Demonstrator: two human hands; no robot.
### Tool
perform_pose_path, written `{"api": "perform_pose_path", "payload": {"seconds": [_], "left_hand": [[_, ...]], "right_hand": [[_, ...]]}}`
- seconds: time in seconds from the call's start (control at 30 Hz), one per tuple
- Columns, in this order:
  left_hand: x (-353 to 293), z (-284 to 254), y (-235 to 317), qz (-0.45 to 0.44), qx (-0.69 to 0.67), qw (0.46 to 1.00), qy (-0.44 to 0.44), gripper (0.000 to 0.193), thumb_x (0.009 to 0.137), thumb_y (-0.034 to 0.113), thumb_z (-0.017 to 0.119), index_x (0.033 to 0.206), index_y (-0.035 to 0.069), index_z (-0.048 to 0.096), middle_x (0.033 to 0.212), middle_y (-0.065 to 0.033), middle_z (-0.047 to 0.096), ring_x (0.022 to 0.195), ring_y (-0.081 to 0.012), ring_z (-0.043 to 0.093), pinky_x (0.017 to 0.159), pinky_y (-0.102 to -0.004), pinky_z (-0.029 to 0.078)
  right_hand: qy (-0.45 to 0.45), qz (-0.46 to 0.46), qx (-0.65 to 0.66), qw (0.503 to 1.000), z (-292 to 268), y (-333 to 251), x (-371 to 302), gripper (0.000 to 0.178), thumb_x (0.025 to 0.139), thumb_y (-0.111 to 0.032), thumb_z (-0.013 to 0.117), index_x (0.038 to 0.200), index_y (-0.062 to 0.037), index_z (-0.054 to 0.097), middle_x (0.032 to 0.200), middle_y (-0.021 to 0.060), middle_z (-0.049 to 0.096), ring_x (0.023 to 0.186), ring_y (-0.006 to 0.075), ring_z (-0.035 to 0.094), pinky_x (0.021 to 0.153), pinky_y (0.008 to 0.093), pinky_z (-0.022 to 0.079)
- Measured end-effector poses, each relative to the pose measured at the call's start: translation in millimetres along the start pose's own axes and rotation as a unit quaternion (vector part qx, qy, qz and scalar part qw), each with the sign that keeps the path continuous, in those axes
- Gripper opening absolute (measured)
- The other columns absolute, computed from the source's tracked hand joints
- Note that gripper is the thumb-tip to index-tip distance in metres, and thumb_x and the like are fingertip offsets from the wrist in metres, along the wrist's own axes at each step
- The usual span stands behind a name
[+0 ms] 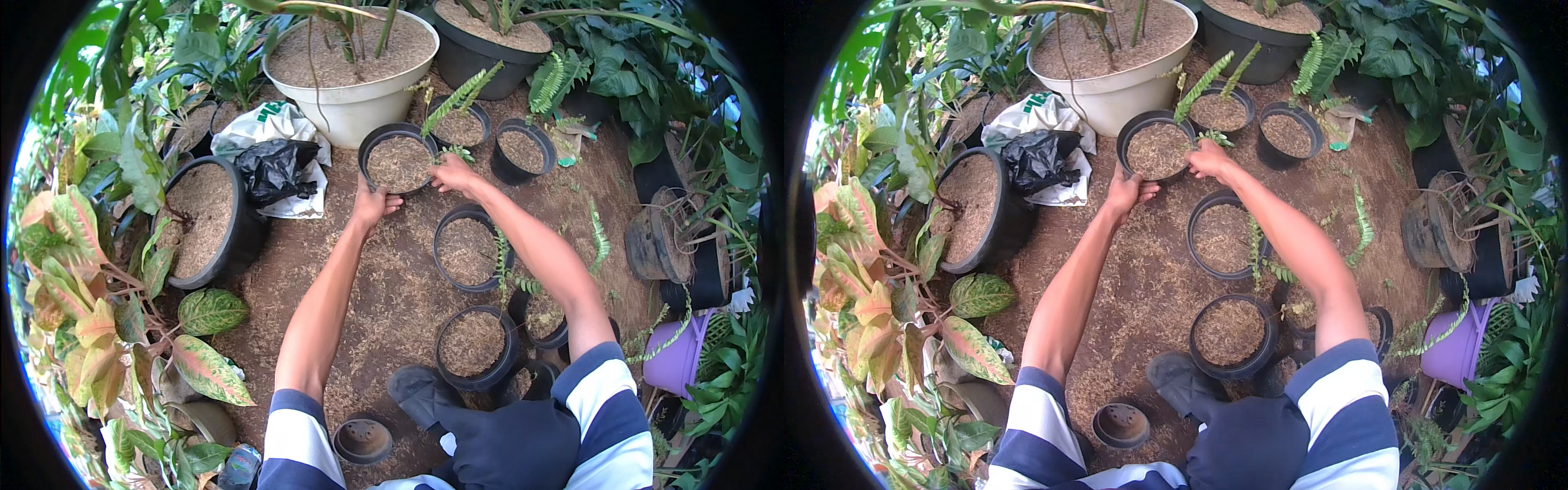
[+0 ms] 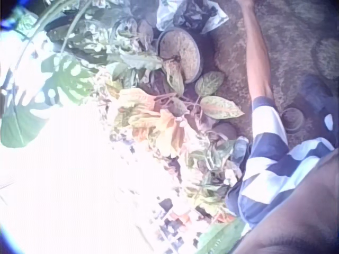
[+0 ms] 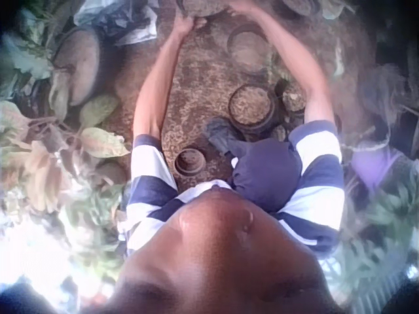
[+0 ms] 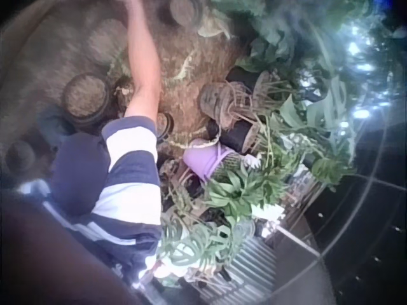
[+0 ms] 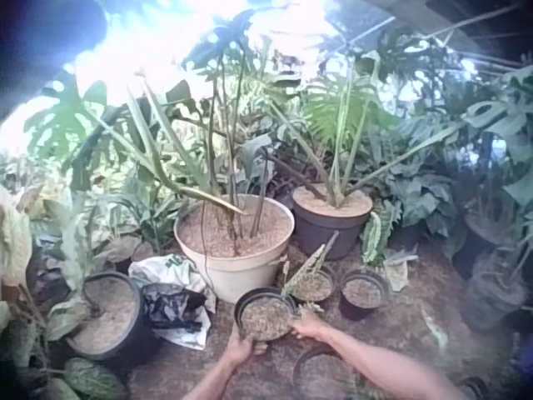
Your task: The person is transplanting small fern plants into black plastic pots by hand, moving them between pots and handling the soil.
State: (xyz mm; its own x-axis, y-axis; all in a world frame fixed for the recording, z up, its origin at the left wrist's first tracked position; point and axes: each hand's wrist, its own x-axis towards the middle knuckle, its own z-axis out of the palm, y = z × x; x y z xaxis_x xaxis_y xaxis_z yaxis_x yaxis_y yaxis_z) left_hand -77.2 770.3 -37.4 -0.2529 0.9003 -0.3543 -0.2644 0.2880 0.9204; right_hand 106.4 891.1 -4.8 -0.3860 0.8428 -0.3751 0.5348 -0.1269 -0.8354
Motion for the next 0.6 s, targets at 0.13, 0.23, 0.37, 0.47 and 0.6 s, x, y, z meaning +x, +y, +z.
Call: {"api": "perform_pose_path", "payload": {"seconds": [0.13, 0.23, 0.37, 0.47, 0.6], "left_hand": [[-6, 17, -4, -0.006, 0.012, 1.0, 0.013, 0.068, 0.107, 0.021, 0.048, 0.157, 0.016, 0.001, 0.11, -0.0144, 0.067, 0.09, -0.0208, 0.071, 0.066, -0.0309, 0.056], [-37, 14, -17, -0.014, 0.077, 0.997, -0.008, 0.073, 0.104, 0.035, 0.053, 0.159, 0.015, 0.008, 0.104, -0.011, 0.066, 0.081, -0.017, 0.068, 0.066, -0.0297, 0.054], [-95, 42, -31, -0.021, 0.226, 0.971, -0.08, 0.078, 0.099, 0.055, 0.054, 0.157, 0.012, 0.023, 0.099, -0.011, 0.063, 0.077, -0.0167, 0.065, 0.062, -0.0299, 0.052], [-131, 63, -42, -0.021, 0.318, 0.941, -0.111, 0.079, 0.1, 0.049, 0.054, 0.157, 0.004, 0.021, 0.079, -0.0079, 0.062, 0.065, -0.0168, 0.063, 0.065, -0.0371, 0.053], [-140, 91, -70, 0.005, 0.166, 0.982, -0.094, 0.055, 0.103, 0.019, 0.047, 0.15, 0.006, 0.023, 0.086, -0.0122, 0.065, 0.061, -0.0182, 0.066, 0.057, -0.0333, 0.056]], "right_hand": [[-0.047, -0.021, 0.011, 0.999, -23, 18, 13, 0.045, 0.094, -0.033, 0.064, 0.118, 0.0049, 0.057, 0.1, 0.0109, 0.068, 0.078, 0.0178, 0.069, 0.064, 0.0305, 0.057], [-0.076, -0.028, -0.047, 0.996, -29, 19, -2, 0.057, 0.096, -0.044, 0.063, 0.13, 0.0008, 0.053, 0.107, 0.0111, 0.067, 0.081, 0.0165, 0.066, 0.068, 0.0293, 0.054], [-0.14, 0.025, -0.189, 0.972, -74, 27, -29, 0.071, 0.095, -0.062, 0.057, 0.134, -0.0027, 0.052, 0.107, 0.0098, 0.065, 0.081, 0.0154, 0.062, 0.065, 0.0322, 0.052], [-0.204, 0.066, -0.306, 0.928, -98, 19, -78, 0.083, 0.092, -0.073, 0.05, 0.137, -0.0031, 0.051, 0.123, 0.0158, 0.061, 0.096, 0.0244, 0.065, 0.073, 0.0402, 0.057], [-0.21, 0.088, -0.403, 0.887, -129, 21, -128, 0.075, 0.095, -0.063, 0.052, 0.142, -0.004, 0.049, 0.138, 0.0198, 0.055, 0.115, 0.0309, 0.063, 0.092, 0.0436, 0.056]]}}
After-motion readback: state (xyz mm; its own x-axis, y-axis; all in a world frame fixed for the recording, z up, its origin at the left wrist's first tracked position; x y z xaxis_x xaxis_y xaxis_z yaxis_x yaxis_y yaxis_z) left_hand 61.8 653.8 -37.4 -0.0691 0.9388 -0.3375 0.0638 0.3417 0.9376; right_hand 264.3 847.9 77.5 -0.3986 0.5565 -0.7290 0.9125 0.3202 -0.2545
